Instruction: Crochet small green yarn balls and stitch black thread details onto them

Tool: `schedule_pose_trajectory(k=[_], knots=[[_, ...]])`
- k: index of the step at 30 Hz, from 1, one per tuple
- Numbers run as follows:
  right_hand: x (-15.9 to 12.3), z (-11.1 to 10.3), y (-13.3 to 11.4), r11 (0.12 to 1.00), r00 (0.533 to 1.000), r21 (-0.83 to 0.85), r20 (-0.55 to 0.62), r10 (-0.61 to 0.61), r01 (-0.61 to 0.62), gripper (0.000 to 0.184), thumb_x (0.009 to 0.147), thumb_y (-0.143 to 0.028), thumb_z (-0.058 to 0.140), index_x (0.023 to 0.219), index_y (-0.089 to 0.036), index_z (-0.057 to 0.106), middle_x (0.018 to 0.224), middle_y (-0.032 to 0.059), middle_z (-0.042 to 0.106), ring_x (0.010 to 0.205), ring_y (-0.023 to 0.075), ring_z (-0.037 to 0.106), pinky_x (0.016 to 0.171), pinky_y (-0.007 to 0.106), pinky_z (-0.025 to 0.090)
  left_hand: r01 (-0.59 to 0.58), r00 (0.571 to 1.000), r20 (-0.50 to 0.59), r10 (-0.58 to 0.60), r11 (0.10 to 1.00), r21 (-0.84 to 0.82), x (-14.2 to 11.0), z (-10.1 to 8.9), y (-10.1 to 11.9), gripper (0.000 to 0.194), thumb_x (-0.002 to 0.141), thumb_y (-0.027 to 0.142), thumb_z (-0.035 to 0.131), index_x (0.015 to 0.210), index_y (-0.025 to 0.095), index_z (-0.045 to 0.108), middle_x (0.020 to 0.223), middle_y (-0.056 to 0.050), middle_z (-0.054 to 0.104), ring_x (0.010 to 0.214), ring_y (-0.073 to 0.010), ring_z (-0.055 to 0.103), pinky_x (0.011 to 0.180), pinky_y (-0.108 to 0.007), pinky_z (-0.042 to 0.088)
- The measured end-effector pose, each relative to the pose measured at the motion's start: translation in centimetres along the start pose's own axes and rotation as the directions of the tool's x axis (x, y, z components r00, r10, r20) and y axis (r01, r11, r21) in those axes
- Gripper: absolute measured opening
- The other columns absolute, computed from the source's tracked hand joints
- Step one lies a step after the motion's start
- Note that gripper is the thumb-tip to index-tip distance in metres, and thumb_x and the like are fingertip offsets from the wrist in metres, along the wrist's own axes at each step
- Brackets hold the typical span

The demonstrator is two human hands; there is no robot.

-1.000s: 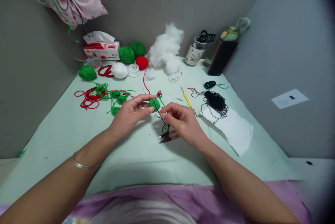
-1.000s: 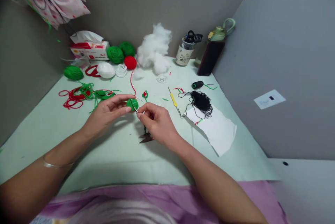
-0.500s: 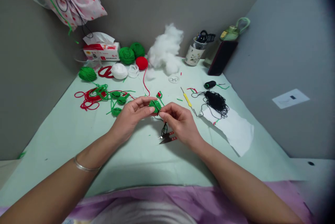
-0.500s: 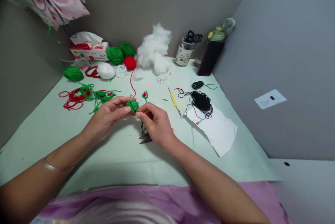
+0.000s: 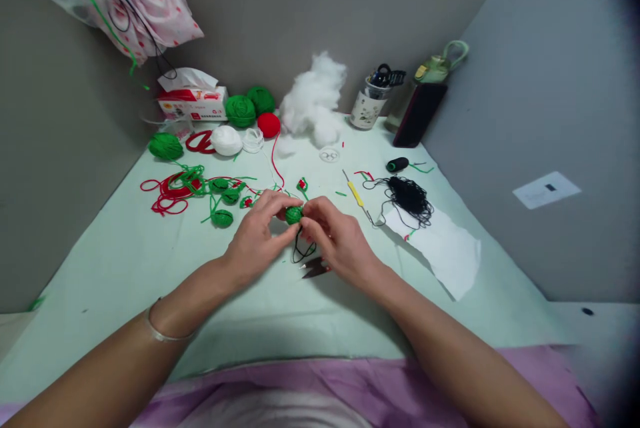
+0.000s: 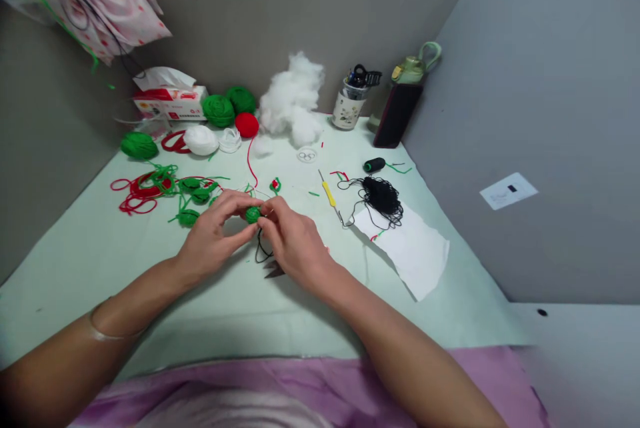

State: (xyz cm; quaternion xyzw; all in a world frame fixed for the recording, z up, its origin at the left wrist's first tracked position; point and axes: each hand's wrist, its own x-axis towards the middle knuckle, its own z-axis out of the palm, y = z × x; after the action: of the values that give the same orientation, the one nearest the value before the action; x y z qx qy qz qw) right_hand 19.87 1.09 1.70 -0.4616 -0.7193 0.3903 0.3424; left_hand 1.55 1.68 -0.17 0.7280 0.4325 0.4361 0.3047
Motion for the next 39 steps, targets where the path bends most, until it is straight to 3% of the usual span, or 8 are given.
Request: schedule_pose_trajectory(k=[5, 9, 13, 15, 19, 23, 32, 39], knots=[[0.0, -0.3, -0.1, 0.936, 0.974, -0.293, -0.052, -0.222, 0.198, 0.014, 0.099, -0.020, 0.050, 0.091, -0.022, 0.062, 0.082, 0.0016, 0.064, 0.071, 0.0139, 0.057, 0.063, 0.027, 0.039, -0.029, 0.996, 0.087, 0.028, 1.000, 0.011, -0.1, 0.1, -0.4, 0.027, 0.088, 0.011, 0.061, 0.113, 0.021, 0.067, 0.106, -0.005, 0.061, 0.101, -0.0201, 0.058, 0.091, -0.034, 0.048], [0.3, -1.9, -1.8, 0.963, 0.957, 0.166, -0.234, -0.172, 0.214, 0.009, 0.098, -0.028, 0.060, 0.091, -0.023, 0.062, 0.091, 0.0025, 0.068, 0.070, 0.0131, 0.064, 0.059, 0.026, 0.047, 0.030, 0.992, 0.119, -0.030, 1.000, 0.005, 0.2, -0.1, -0.4, 0.030, 0.087, 0.016, 0.063, 0.116, 0.022, 0.068, 0.110, -0.006, 0.062, 0.103, -0.0223, 0.060, 0.090, -0.036, 0.049], [0.4, -4.8, -3.6, 0.820, 0.999, 0.571, -0.053, -0.006, 0.036, 0.019, 0.099, -0.040, 0.061, 0.091, -0.024, 0.054, 0.074, -0.0019, 0.069, 0.056, 0.0143, 0.067, 0.048, 0.026, 0.049, 0.161, 0.979, 0.132, -0.152, 0.985, -0.062, 0.5, -0.7, -0.3, 0.033, 0.087, 0.024, 0.064, 0.120, 0.022, 0.068, 0.111, -0.005, 0.064, 0.095, -0.0213, 0.062, 0.088, -0.037, 0.048], [0.4, -6.7, -4.3, 0.784, 0.986, 0.609, -0.162, -0.029, 0.123, 0.017, 0.094, -0.036, 0.068, 0.090, -0.023, 0.058, 0.060, -0.0064, 0.060, 0.053, 0.0126, 0.064, 0.053, 0.025, 0.051, 0.182, 0.976, 0.136, -0.171, 0.981, -0.073, 0.7, -1.0, -0.5, 0.035, 0.086, 0.025, 0.063, 0.120, 0.023, 0.069, 0.110, -0.005, 0.063, 0.094, -0.0207, 0.062, 0.090, -0.038, 0.048], [0.2, -11.2, -4.8, 0.671, 0.784, 0.533, -0.610, -0.117, 0.515, 0.018, 0.085, -0.016, 0.076, 0.073, -0.019, 0.063, 0.052, -0.0099, 0.037, 0.052, 0.0048, 0.052, 0.057, 0.019, 0.046, 0.168, 0.977, 0.130, -0.168, 0.986, 0.013, 0.8, -1.1, -1.0, 0.034, 0.081, 0.022, 0.063, 0.113, 0.022, 0.073, 0.099, -0.003, 0.060, 0.086, -0.0194, 0.058, 0.087, -0.037, 0.048], [0.1, -13.1, -4.1, 0.703, 0.658, 0.425, -0.749, -0.081, 0.570, 0.017, 0.088, -0.014, 0.074, 0.073, -0.020, 0.067, 0.061, -0.0060, 0.041, 0.061, 0.0063, 0.051, 0.064, 0.023, 0.047, 0.243, 0.958, 0.179, -0.223, 0.965, -0.098, 0.8, -1.0, -0.8, 0.036, 0.082, 0.022, 0.063, 0.118, 0.022, 0.071, 0.108, -0.005, 0.063, 0.095, -0.0201, 0.061, 0.092, -0.038, 0.048], [0.3, -6.2, -2.0, 0.916, 0.838, -0.062, -0.384, -0.388, 0.396, 0.011, 0.092, -0.015, 0.069, 0.093, -0.024, 0.075, 0.083, 0.0014, 0.066, 0.073, 0.0141, 0.062, 0.059, 0.028, 0.045, 0.384, 0.923, 0.190, -0.334, 0.779, -0.495, 0.6, -0.5, -0.7, 0.038, 0.081, 0.025, 0.076, 0.113, 0.023, 0.058, 0.117, -0.003, 0.060, 0.100, -0.0190, 0.066, 0.091, -0.038, 0.055], [0.2, -3.3, -0.8, 0.679, 0.828, -0.618, -0.080, -0.555, 0.396, 0.019, 0.099, -0.012, 0.057, 0.092, -0.018, 0.074, 0.080, 0.0028, 0.056, 0.069, 0.0125, 0.052, 0.058, 0.026, 0.038, 0.294, 0.955, 0.120, -0.270, 0.827, -0.478, 0.5, -0.7, -0.5, 0.032, 0.083, 0.020, 0.077, 0.109, 0.023, 0.059, 0.116, -0.002, 0.063, 0.103, -0.0160, 0.065, 0.094, -0.034, 0.055]])
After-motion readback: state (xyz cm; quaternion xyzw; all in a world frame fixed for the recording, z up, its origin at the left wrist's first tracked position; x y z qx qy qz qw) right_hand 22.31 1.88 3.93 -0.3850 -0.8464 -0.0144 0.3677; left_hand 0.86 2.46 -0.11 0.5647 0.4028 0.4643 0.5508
